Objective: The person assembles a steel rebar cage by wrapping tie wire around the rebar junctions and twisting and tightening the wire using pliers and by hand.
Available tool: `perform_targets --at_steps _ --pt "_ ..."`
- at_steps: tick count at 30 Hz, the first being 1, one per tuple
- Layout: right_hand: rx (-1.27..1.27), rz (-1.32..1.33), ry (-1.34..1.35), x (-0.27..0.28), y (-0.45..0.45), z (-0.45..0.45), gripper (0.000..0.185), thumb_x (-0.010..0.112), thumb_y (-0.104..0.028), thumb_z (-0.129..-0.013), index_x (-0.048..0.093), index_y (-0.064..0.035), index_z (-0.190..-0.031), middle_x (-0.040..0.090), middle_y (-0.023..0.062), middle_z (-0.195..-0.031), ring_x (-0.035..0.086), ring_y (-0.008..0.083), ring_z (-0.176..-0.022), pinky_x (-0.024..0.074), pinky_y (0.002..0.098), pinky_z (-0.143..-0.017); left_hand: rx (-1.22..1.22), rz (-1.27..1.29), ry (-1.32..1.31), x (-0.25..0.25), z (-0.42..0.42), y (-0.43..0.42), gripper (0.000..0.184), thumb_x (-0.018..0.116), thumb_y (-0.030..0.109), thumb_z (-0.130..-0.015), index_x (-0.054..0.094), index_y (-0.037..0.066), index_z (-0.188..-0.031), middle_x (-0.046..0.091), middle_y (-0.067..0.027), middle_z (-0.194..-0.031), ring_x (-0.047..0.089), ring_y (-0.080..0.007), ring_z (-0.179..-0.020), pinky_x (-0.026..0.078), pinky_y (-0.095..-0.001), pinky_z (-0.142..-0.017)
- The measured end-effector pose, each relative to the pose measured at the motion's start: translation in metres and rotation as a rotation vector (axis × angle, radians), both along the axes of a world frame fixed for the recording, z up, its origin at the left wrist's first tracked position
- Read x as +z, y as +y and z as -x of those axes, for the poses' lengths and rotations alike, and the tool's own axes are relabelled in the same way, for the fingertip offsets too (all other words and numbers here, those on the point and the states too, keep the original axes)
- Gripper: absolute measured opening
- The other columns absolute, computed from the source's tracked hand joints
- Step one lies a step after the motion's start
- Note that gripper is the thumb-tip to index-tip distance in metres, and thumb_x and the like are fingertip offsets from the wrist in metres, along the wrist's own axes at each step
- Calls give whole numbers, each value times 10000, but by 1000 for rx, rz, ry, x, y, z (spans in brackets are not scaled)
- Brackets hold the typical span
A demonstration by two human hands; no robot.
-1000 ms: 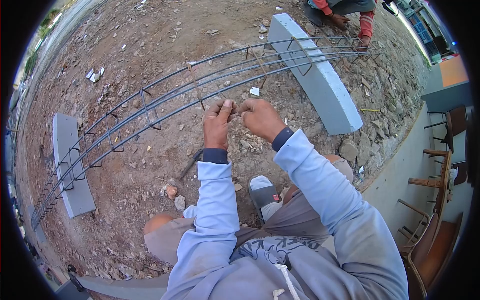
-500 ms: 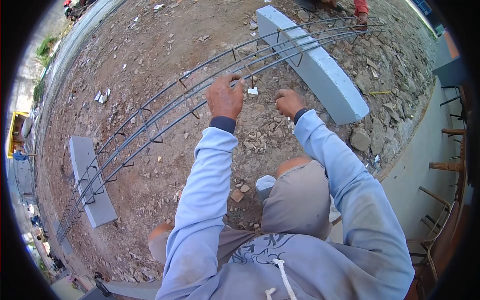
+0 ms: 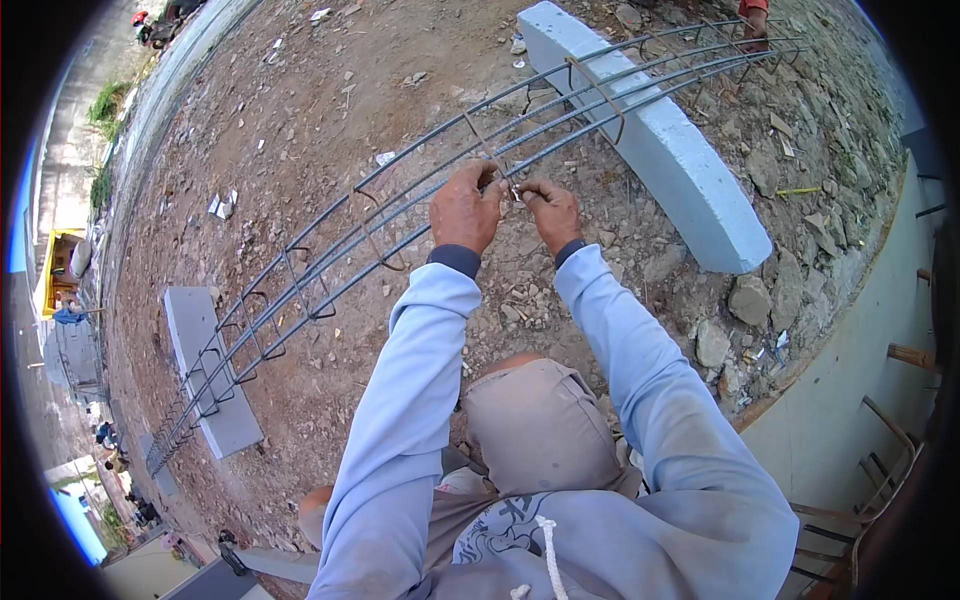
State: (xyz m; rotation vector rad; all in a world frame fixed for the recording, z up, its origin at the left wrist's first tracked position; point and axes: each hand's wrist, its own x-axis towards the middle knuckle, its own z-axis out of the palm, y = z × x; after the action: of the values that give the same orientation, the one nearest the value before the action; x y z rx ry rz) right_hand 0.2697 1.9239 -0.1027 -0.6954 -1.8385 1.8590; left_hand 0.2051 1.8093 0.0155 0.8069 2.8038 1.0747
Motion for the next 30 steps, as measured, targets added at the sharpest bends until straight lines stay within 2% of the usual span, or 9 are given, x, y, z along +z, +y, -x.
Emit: perform_targets --at_steps 4,8,12,18,21,24,28,30 --pt "46 199 117 14 3 12 137 580 -9 -822 667 -1 -927 662 45 -822 602 119 -776 481 272 -700 -39 -109 14 -12 3 1 251 724 174 -766 652 59 -976 685 -94 -855 665 -194 -792 515 -300 -702" --pt "124 338 124 30 6 16 117 587 -21 -824 666 7 -905 646 38 -797 580 112 -739 473 272 -685 1 -66 0 -11 2 7 240 729 146 -758 651 61 -969 684 -83 -844 661 -182 -767 516 -294 -676" --pt "180 496 161 21 8 21 111 608 -51 -811 663 5 -888 625 31 -769 548 109 -706 446 256 -677 14 -54 -14 -13 5 7 238 728 142 -758 651 66 -969 683 -75 -837 656 -176 -754 511 -292 -666" --pt "246 534 186 13 11 27 115 620 -70 -800 662 2 -879 615 31 -762 532 107 -705 417 254 -658 66 -62 -108 -14 4 11 290 725 151 -736 662 126 -1017 663 -54 -825 632 -203 -757 482 -325 -682" --pt "266 525 125 11 12 26 116 623 -65 -808 653 -10 -906 626 29 -833 543 111 -770 429 267 -707 68 -62 -120 -14 6 13 295 720 161 -739 674 134 -1030 657 -47 -821 619 -202 -763 477 -326 -697" --pt "204 456 93 22 10 24 132 635 -74 -795 657 19 -886 631 27 -773 547 109 -691 429 257 -639 83 -69 -99 -15 5 13 275 714 171 -742 686 134 -1014 655 -46 -822 617 -203 -765 476 -326 -697" --pt "108 287 -11 47 4 10 142 635 -90 -808 657 23 -892 649 54 -782 569 114 -700 452 268 -638 95 -65 -178 -15 6 13 250 713 185 -740 699 130 -983 661 -49 -838 624 -197 -771 480 -320 -690" --pt "38 148 -46 47 -4 6 147 633 -102 -814 659 17 -896 655 66 -783 575 113 -703 461 272 -641 79 -93 -196 -15 9 13 247 714 155 -751 696 100 -992 673 -59 -845 632 -162 -773 492 -294 -694"
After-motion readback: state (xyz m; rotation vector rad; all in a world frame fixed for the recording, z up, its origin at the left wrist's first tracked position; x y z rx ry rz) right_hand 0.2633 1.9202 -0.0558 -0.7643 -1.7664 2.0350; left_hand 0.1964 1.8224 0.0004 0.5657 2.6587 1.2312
